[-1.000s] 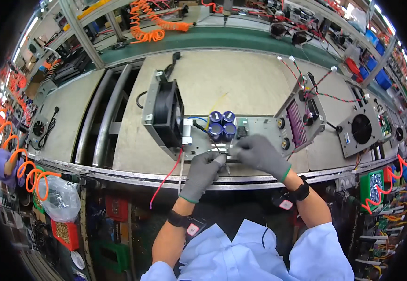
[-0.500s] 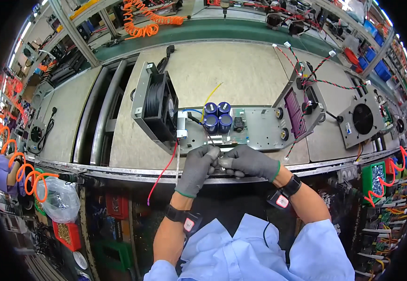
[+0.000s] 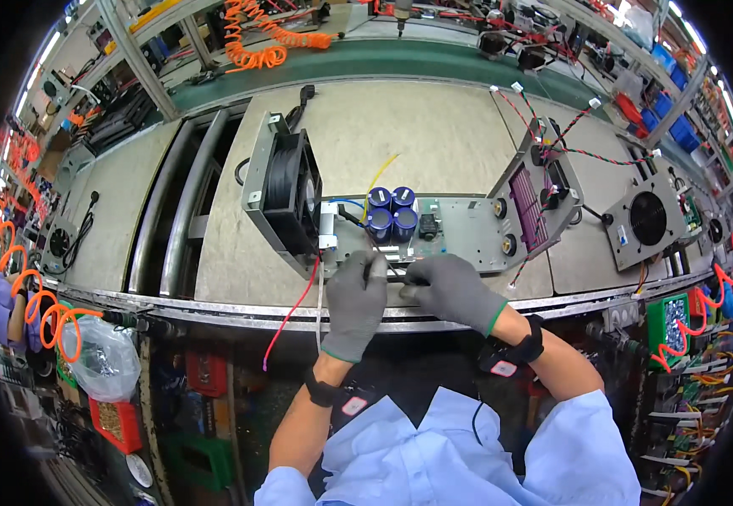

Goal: Assembling an electronic power unit by installing fans, capacitors, and circuit boards using a power screwdriver.

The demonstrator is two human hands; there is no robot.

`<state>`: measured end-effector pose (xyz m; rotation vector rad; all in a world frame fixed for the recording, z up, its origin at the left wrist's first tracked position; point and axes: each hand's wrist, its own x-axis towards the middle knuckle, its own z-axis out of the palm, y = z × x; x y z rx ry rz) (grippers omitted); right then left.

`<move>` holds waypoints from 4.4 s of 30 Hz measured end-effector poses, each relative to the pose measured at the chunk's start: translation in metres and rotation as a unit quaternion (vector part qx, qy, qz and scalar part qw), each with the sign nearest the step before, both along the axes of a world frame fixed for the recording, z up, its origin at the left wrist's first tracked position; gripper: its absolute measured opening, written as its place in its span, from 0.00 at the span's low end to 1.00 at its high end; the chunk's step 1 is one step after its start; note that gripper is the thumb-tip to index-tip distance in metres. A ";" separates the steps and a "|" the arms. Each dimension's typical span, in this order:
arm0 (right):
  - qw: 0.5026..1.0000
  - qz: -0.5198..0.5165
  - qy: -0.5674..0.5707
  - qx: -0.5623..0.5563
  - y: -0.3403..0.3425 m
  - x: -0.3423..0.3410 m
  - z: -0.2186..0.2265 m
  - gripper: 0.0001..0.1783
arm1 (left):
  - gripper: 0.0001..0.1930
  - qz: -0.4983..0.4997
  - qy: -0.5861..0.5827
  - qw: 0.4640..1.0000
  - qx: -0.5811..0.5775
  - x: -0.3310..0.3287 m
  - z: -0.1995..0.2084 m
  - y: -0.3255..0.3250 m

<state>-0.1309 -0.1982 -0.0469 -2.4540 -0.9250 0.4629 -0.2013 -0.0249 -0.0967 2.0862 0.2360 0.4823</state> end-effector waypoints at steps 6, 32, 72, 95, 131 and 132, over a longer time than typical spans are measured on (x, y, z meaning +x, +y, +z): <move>0.952 0.033 -0.301 -0.050 0.002 -0.003 0.002 0.04 | 0.15 -0.020 -0.110 0.962 0.250 0.005 -0.006 0.014; 0.940 0.026 -0.280 0.193 0.011 0.025 -0.028 0.06 | 0.14 -0.034 -0.175 0.971 0.158 0.004 -0.021 0.028; 0.976 -0.082 -0.146 0.141 0.036 0.053 0.042 0.18 | 0.17 -0.039 -0.113 0.975 0.188 0.003 -0.020 0.025; 0.964 0.133 0.006 -0.232 0.144 0.146 0.075 0.24 | 0.25 -0.066 0.194 0.904 0.375 0.011 0.032 0.018; 0.988 0.033 0.015 -0.152 0.153 0.183 -0.006 0.23 | 0.30 -0.025 -0.037 0.931 0.361 -0.006 -0.013 0.033; 0.988 0.026 0.016 -0.148 0.151 0.186 -0.011 0.23 | 0.29 -0.030 -0.044 0.932 0.359 -0.008 -0.015 0.033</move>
